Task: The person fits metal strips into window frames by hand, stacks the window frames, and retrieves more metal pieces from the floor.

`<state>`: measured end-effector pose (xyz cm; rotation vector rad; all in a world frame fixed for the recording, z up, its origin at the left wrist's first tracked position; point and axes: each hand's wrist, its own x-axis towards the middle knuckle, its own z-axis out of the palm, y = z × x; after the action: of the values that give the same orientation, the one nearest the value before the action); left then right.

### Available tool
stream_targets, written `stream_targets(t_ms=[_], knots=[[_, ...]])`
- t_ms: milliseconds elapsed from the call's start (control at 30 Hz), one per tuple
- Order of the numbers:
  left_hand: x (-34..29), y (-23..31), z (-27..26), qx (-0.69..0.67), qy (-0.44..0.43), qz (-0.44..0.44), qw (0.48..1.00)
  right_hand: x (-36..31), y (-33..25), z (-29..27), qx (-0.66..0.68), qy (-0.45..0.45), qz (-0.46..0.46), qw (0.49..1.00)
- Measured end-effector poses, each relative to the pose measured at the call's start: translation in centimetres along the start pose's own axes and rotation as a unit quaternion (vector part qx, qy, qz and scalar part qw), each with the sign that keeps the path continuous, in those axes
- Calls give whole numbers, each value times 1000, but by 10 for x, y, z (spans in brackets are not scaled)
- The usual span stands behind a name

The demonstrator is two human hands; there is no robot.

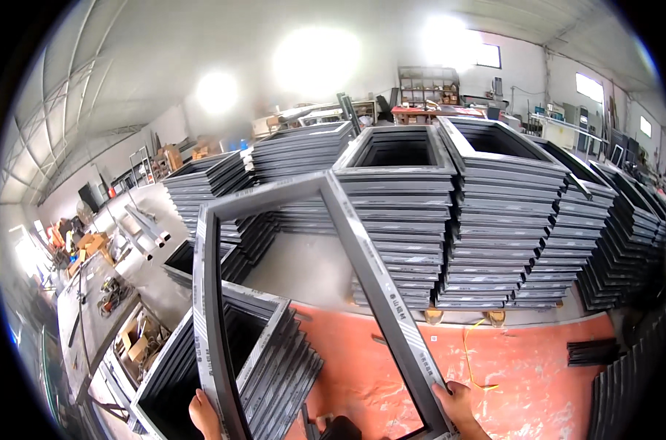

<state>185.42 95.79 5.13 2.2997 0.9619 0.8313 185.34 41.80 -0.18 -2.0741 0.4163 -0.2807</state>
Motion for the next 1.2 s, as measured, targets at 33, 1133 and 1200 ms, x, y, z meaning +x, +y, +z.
stream_targets(t_ms=[33,1133,1200], knots=[[6,11,7,-19,11,17,1000,7,-2,-3,9,18,-15,1000],[223,343,382,-138,-229,294,918,230,-77,-28,-68,182,109,975],[239,361,385,-139,-237,311,910,252,-90,-44,-73,179,78,978]])
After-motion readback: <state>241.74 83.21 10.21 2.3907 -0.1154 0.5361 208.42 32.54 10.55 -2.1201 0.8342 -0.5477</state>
